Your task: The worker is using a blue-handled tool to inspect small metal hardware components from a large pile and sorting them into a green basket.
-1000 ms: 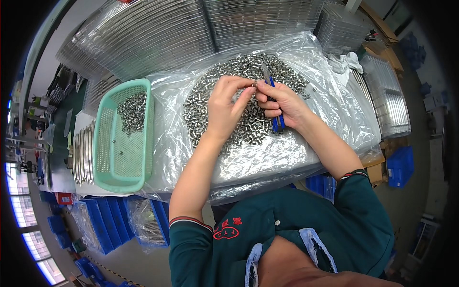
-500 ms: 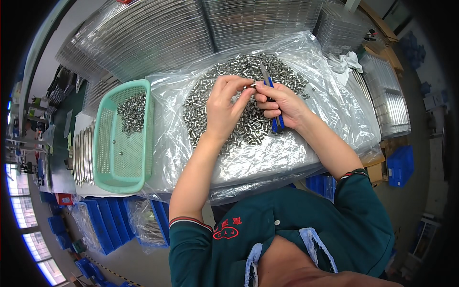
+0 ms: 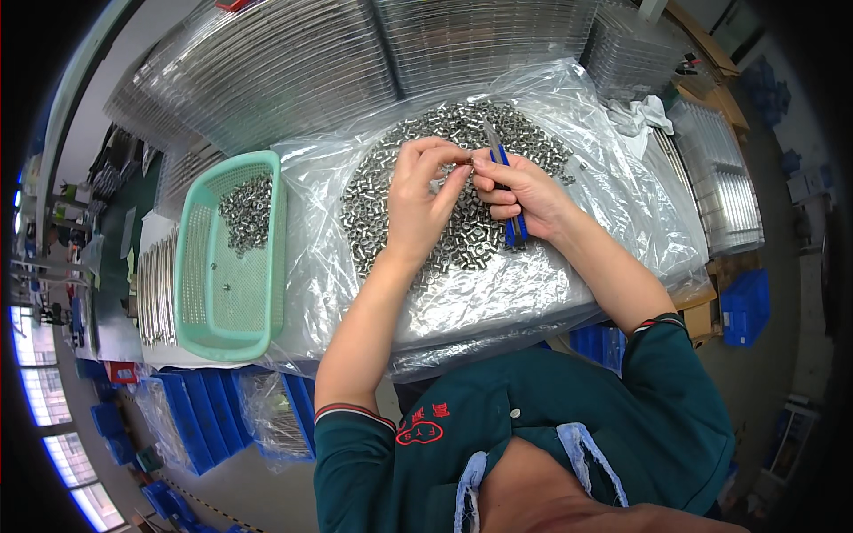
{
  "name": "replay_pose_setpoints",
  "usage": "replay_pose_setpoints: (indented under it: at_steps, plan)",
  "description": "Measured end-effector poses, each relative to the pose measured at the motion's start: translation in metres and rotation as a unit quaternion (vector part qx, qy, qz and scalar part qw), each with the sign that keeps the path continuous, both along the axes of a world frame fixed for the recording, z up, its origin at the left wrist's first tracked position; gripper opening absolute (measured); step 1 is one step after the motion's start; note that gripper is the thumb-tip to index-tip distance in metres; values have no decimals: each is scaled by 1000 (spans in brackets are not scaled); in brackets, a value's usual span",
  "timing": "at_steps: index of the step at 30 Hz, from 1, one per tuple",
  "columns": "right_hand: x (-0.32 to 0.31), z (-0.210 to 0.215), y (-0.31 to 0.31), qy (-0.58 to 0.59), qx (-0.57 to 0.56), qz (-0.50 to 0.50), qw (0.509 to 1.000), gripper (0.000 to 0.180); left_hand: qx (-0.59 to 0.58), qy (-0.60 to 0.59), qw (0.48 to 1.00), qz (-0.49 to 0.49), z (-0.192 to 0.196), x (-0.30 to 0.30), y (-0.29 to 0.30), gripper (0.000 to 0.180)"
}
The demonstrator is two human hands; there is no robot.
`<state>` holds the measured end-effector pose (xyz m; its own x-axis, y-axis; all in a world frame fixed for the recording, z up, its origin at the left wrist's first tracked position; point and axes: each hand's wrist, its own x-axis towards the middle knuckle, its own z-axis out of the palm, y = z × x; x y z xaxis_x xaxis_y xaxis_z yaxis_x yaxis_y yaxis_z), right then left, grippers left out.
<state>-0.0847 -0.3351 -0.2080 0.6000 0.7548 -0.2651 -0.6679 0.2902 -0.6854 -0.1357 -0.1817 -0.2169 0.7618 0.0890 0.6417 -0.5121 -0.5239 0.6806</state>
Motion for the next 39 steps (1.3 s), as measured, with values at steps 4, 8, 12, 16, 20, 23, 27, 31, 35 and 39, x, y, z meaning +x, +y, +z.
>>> replay_pose_setpoints:
  at_steps: [4, 8, 12, 16, 20, 23, 27, 31, 35, 39]
  plan:
    - [0, -1, 0, -8, -3, -6, 1000, 9, -31, 29, 999, 4, 1, 0, 0, 20]
    - [2, -1, -1, -10, -5, -6, 1000, 10, -16, 42, 999, -1, 1, -1, 1, 20]
    - [2, -1, 0, -13, -8, -6, 1000, 13, -37, 34, 999, 6, 3, -1, -1, 17]
    - [1, -1, 0, -17, -10, -6, 1000, 14, -41, 39, 998, 6, 3, -1, -1, 17]
    - [1, 1, 0, -19, -16, -7, 1000, 15, -52, 54, 997, -3, 4, -2, -1, 16]
    - [0, 1, 0, -23, -24, -10, 999, 15, -40, 53, 998, -12, 4, -2, 0, 15]
    - [-1, 3, 0, -29, -25, -20, 999, 14, -63, 70, 995, -27, 4, -1, 0, 15]
    - [-1, 4, 1, -24, -18, -14, 999, 13, -154, 102, 980, -74, -1, 1, 2, 16]
    - [0, 2, 0, -17, -17, -13, 1000, 13, -176, 115, 973, -100, -2, 0, 3, 17]
    - [0, 3, 0, -21, -10, -15, 1000, 13, -202, 135, 964, -109, 0, 0, 3, 19]
